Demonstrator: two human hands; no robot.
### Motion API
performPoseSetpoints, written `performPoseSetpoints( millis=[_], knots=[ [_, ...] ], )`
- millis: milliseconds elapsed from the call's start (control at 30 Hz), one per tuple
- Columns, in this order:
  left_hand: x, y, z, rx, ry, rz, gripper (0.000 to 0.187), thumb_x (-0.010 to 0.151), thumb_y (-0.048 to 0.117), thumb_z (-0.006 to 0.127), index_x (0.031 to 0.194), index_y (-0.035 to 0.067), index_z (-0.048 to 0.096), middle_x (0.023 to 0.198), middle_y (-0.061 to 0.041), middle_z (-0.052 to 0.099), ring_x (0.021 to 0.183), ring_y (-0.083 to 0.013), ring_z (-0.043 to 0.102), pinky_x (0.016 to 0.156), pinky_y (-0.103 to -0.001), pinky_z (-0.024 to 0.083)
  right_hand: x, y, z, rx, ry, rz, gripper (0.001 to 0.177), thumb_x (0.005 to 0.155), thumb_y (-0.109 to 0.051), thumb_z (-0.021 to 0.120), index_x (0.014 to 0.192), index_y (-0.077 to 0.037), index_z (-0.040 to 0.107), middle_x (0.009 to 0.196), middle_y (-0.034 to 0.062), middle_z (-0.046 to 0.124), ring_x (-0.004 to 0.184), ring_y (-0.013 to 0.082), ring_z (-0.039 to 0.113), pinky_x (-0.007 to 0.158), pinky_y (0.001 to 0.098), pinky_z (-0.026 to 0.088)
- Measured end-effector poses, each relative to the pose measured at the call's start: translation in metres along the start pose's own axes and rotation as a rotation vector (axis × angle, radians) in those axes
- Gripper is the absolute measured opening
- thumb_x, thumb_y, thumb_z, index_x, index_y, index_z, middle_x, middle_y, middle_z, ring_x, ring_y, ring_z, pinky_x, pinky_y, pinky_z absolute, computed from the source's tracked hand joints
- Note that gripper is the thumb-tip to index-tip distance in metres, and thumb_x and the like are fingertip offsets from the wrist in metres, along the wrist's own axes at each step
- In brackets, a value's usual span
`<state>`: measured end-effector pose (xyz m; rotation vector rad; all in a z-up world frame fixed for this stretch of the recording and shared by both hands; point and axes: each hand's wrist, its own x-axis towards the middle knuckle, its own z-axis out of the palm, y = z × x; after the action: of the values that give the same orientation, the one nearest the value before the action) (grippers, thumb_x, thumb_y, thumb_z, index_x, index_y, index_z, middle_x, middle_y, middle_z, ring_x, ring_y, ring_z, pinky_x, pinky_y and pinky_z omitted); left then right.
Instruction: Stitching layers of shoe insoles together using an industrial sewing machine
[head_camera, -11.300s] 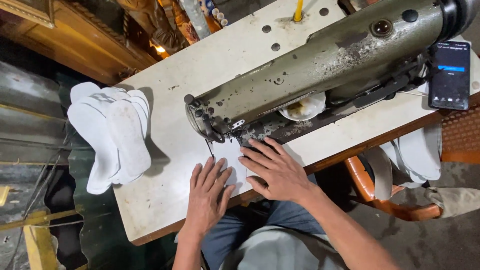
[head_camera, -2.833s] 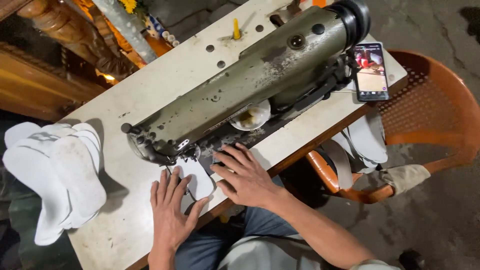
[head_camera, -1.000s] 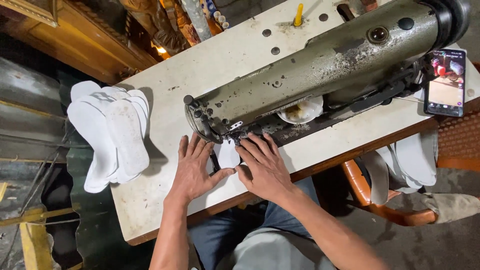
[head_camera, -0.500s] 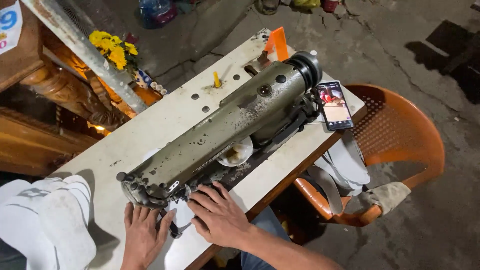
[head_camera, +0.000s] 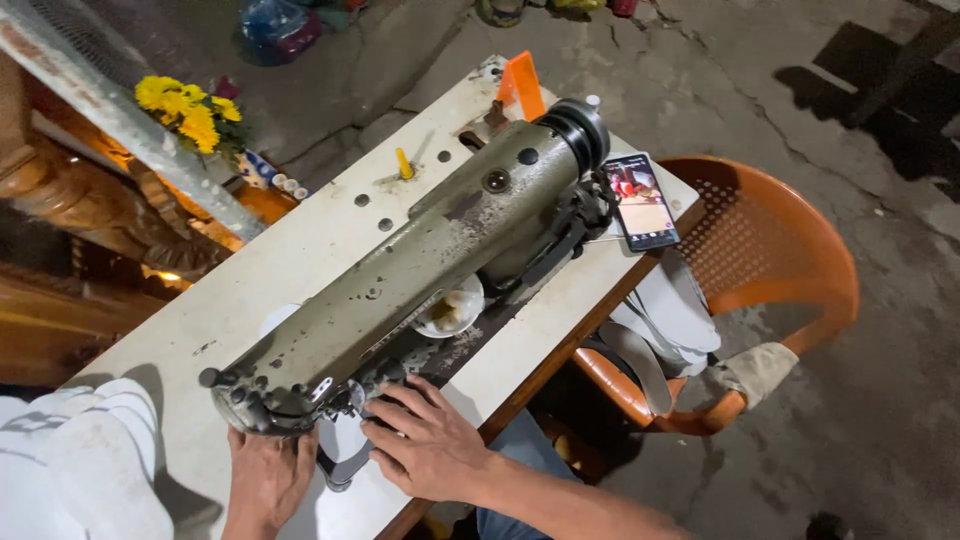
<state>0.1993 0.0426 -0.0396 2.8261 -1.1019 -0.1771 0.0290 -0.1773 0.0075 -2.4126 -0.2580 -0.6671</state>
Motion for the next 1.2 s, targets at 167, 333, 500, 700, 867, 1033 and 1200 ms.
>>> performPoseSetpoints(
  millis=[167, 333, 500, 700, 867, 1033, 1200],
  knots=[
    [0.007, -0.011, 0.014, 0.045, 0.105, 0.138, 0.036, 0.099, 0.035, 0.047, 0.122, 0.016, 0.066, 0.118, -0.006, 0.076, 0.12, -0.031, 0.061, 0.108, -0.049, 0.034, -0.001, 0.004, 0.001, 0.0, -0.018, 0.016, 0.031, 0.106, -0.022, 0.056, 0.126, -0.002, 0.069, 0.134, 0.0179, 0.065, 0.134, 0.0409, 0.053, 0.119, 0.0608, 0.034],
    [0.005, -0.007, 0.014, 0.041, 0.081, 0.144, 0.038, 0.098, 0.035, 0.047, 0.126, 0.016, 0.064, 0.125, -0.006, 0.071, 0.126, -0.0306, 0.056, 0.111, -0.05, 0.03, -0.003, 0.006, 0.006, -0.018, -0.059, 0.019, 0.035, 0.107, -0.024, 0.052, 0.13, -0.002, 0.067, 0.139, 0.018, 0.063, 0.137, 0.0404, 0.05, 0.12, 0.0601, 0.032],
    [0.01, -0.003, 0.01, 0.035, 0.1, 0.173, 0.043, 0.097, 0.037, 0.047, 0.132, 0.017, 0.063, 0.136, -0.006, 0.064, 0.134, -0.0299, 0.048, 0.117, -0.051, 0.025, -0.005, 0.007, 0.009, -0.051, -0.028, 0.011, 0.032, 0.105, -0.023, 0.055, 0.127, -0.005, 0.069, 0.138, 0.016, 0.063, 0.137, 0.0386, 0.051, 0.119, 0.059, 0.033],
    [0.008, -0.001, 0.01, 0.055, 0.101, 0.135, 0.049, 0.096, 0.038, 0.048, 0.138, 0.017, 0.061, 0.146, -0.006, 0.057, 0.143, -0.0293, 0.039, 0.122, -0.053, 0.019, -0.009, 0.018, 0.029, -0.199, -0.451, 0.103, 0.055, 0.108, -0.045, 0.026, 0.152, -0.015, 0.041, 0.163, 0.0106, 0.036, 0.153, 0.0308, 0.021, 0.126, 0.0559, 0.008],
    [0.014, 0.005, 0.005, 0.101, 0.088, 0.016, 0.054, 0.095, 0.039, 0.048, 0.143, 0.018, 0.06, 0.154, -0.006, 0.052, 0.15, -0.0289, 0.033, 0.126, -0.054, 0.015, 0.0, 0.011, 0.031, -0.115, 0.147, -0.088, 0.025, 0.095, -0.022, 0.065, 0.112, -0.007, 0.074, 0.117, 0.0168, 0.068, 0.123, 0.0397, 0.061, 0.106, 0.0586, 0.045],
    [0.013, 0.003, 0.007, 0.107, 0.098, -0.022, 0.058, 0.094, 0.04, 0.048, 0.148, 0.018, 0.058, 0.162, -0.006, 0.046, 0.156, -0.0284, 0.027, 0.129, -0.055, 0.011, 0.003, 0.007, 0.024, -0.096, 0.101, -0.07, 0.026, 0.099, -0.024, 0.061, 0.113, -0.008, 0.076, 0.119, 0.0165, 0.069, 0.126, 0.0385, 0.06, 0.107, 0.0577, 0.044],
    [0.015, 0.005, 0.006, 0.072, 0.036, -0.072, 0.06, 0.093, 0.032, 0.046, 0.15, 0.015, 0.055, 0.163, -0.009, 0.044, 0.157, -0.0301, 0.025, 0.13, -0.054, 0.01, 0.002, 0.007, 0.024, -0.107, 0.056, -0.034, 0.028, 0.098, -0.025, 0.062, 0.119, -0.012, 0.075, 0.123, 0.0149, 0.069, 0.13, 0.037, 0.057, 0.11, 0.0581, 0.041]
  ],
)
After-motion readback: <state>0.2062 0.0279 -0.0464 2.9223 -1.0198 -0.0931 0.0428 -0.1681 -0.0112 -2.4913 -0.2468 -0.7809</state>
